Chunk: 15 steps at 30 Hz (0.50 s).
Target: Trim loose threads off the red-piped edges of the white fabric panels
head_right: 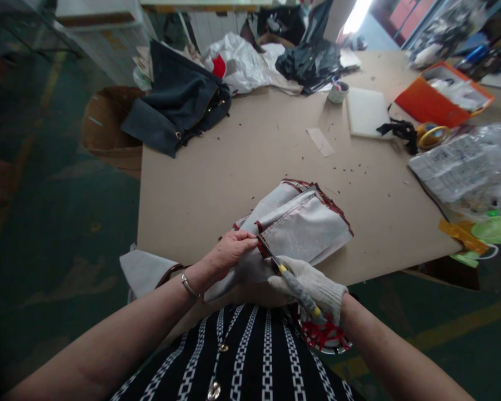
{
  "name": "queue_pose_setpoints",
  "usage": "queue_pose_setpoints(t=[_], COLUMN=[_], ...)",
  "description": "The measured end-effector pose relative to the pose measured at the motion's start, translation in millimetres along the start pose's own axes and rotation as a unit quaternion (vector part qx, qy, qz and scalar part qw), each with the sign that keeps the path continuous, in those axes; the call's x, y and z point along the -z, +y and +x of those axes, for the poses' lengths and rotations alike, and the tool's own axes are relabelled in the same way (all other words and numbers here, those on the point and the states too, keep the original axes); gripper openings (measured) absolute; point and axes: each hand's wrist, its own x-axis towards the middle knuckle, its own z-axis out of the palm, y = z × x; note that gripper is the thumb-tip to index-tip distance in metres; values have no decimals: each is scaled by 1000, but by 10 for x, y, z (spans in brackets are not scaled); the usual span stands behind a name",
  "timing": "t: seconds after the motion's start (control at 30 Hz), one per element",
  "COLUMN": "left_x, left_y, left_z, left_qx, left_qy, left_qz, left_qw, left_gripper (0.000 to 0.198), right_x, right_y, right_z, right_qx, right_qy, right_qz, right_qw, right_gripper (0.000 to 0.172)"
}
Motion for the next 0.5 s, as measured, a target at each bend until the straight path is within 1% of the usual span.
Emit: queue_pose_setpoints(t=[0.17,0.3,0.4,0.5], left_x=[-1,2,24,41], left_y=[-18,-35,-47,-32], left_z=[-14,-18,-7,-48], left_qx=[3,6,7,-1], left_qy=[8,14,11,0], left_qz=[-5,0,8,17], left_qw=[1000,1000,1000,1000], left_gripper=[10,10,10,10], right_x=[-94,-174,-228,-229], right_y=[-81,-57,-74,-116], right_z=[106,157,120,36], right_qx=[-23,-8,-11,-17], right_qy=[23,22,40,71], right_qz=[-32,5,47,33], right_qw=[999,1000,998,997], right_gripper=[36,38,36,32])
